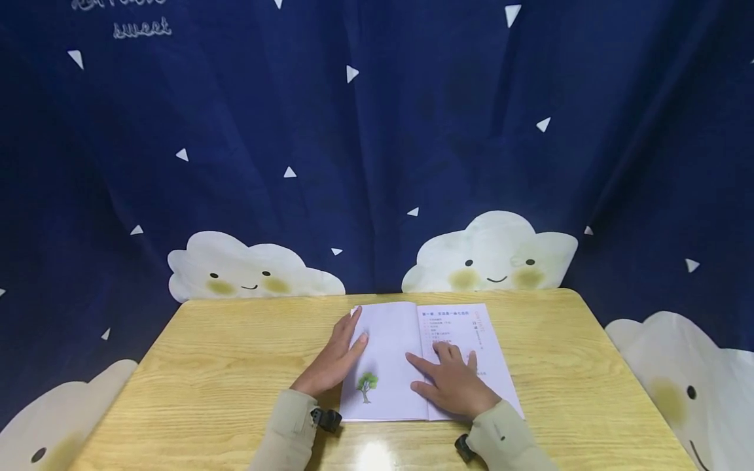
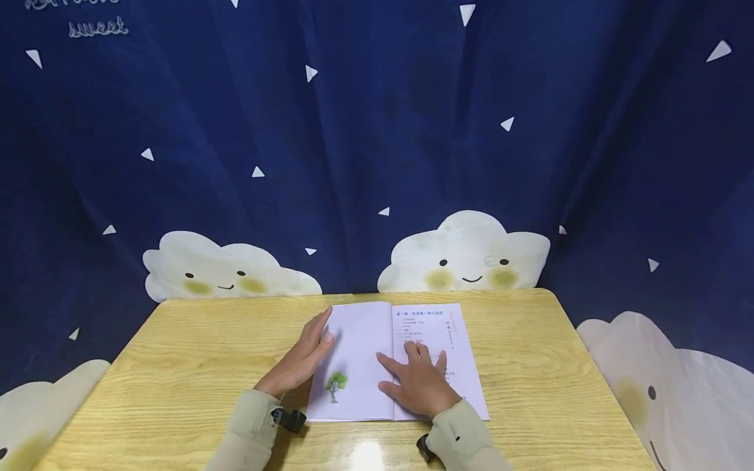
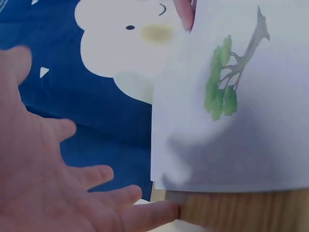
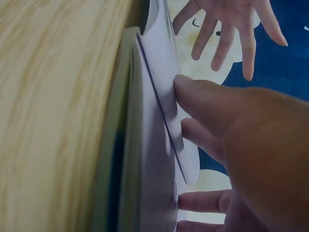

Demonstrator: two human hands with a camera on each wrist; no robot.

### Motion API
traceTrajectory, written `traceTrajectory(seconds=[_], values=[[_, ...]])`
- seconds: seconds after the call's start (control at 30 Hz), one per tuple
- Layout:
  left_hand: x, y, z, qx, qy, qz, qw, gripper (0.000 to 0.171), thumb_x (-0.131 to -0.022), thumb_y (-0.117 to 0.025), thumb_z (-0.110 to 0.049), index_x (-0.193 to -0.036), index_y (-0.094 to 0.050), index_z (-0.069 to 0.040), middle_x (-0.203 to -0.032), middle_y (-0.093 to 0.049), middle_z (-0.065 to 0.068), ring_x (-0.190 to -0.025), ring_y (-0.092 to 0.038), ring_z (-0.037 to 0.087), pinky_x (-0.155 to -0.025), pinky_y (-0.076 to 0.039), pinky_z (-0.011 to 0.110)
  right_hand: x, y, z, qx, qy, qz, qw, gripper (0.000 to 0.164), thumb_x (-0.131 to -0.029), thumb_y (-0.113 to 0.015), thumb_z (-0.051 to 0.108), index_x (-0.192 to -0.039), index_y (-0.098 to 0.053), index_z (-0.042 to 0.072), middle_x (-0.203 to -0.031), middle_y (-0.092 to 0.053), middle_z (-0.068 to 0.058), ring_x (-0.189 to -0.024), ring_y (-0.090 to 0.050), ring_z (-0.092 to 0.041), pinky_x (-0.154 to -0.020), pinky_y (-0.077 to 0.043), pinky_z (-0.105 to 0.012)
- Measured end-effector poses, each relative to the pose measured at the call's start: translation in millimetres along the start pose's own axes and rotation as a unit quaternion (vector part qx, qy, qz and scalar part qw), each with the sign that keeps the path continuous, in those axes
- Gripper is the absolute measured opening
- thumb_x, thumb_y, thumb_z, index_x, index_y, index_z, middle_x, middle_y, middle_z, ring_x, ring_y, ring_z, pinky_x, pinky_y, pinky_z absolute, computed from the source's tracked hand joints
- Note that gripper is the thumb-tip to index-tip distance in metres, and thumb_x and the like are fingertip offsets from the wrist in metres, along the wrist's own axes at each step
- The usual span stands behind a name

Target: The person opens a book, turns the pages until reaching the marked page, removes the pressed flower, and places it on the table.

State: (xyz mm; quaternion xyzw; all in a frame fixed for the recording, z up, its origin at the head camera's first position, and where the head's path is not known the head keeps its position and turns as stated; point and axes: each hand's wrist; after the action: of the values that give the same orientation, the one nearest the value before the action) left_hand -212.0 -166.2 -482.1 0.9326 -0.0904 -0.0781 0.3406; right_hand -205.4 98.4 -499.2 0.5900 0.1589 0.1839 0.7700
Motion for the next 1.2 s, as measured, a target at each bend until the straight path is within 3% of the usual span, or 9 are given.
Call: traceTrajectory(seconds=[0.17,0.27,0.5,0.83,1.2], values=[[-3.2,-4.9,-1.3,-0.059,-0.032,0.028,0.9973,0.083,-0.086,-0.055,-0.065,-0.154,-0.015,-0.038,-0.161,-0.008,0.010,-0.143,-0.021,0.036,-0.104,-0.029,0.064,-2,0,1,0.029,-0.001,-0.005,1.000,0.051,-0.092,-0.051,0.059,-0.140,-0.050,0.041,-0.133,-0.044,-0.015,-0.120,-0.039,-0.034,-0.092,-0.026,-0.076],[-4.8,-10.1,-3.2,-0.083,-0.054,0.058,0.9934,0.091,-0.080,-0.061,-0.068,-0.154,-0.022,-0.033,-0.161,-0.011,0.009,-0.144,-0.017,0.036,-0.104,-0.028,0.066,-3,1,1,0.036,0.000,-0.011,0.999,0.051,-0.092,-0.052,0.058,-0.139,-0.051,0.040,-0.131,-0.045,-0.015,-0.118,-0.040,-0.034,-0.091,-0.028,-0.076],[1.6,-25.4,-4.7,-0.149,-0.056,0.115,0.9806,0.094,-0.072,-0.063,-0.075,-0.151,-0.032,-0.034,-0.160,-0.019,0.004,-0.146,-0.010,0.038,-0.100,-0.010,0.077,-3,1,4,0.030,0.004,-0.011,0.999,0.051,-0.092,-0.053,0.057,-0.139,-0.051,0.037,-0.131,-0.045,-0.016,-0.118,-0.041,-0.036,-0.090,-0.028,-0.076],[9.2,-35.7,-4.2,-0.208,-0.065,0.128,0.9675,0.096,-0.067,-0.072,-0.071,-0.147,-0.042,-0.028,-0.158,-0.025,0.009,-0.144,-0.012,0.041,-0.097,-0.006,0.080,-2,0,6,0.029,0.008,-0.010,0.999,0.051,-0.092,-0.054,0.056,-0.139,-0.052,0.037,-0.131,-0.046,-0.017,-0.117,-0.042,-0.036,-0.089,-0.029,-0.077],[9.9,-36.3,-5.1,-0.219,-0.080,0.122,0.9646,0.099,-0.064,-0.076,-0.067,-0.148,-0.041,-0.028,-0.157,-0.027,0.010,-0.143,-0.014,0.044,-0.095,-0.006,0.081,-2,2,1,0.000,0.009,-0.011,1.000,0.050,-0.092,-0.055,0.054,-0.139,-0.052,0.036,-0.133,-0.046,-0.018,-0.119,-0.042,-0.037,-0.091,-0.027,-0.077]])
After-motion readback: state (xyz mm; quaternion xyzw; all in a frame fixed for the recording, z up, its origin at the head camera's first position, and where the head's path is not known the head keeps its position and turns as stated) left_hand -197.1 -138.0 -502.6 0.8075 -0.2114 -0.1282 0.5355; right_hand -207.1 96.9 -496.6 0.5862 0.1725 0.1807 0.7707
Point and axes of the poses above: each hand's wrist, its own x-axis away from the middle knuckle, its own y-axis out of the back of the hand, z = x × y
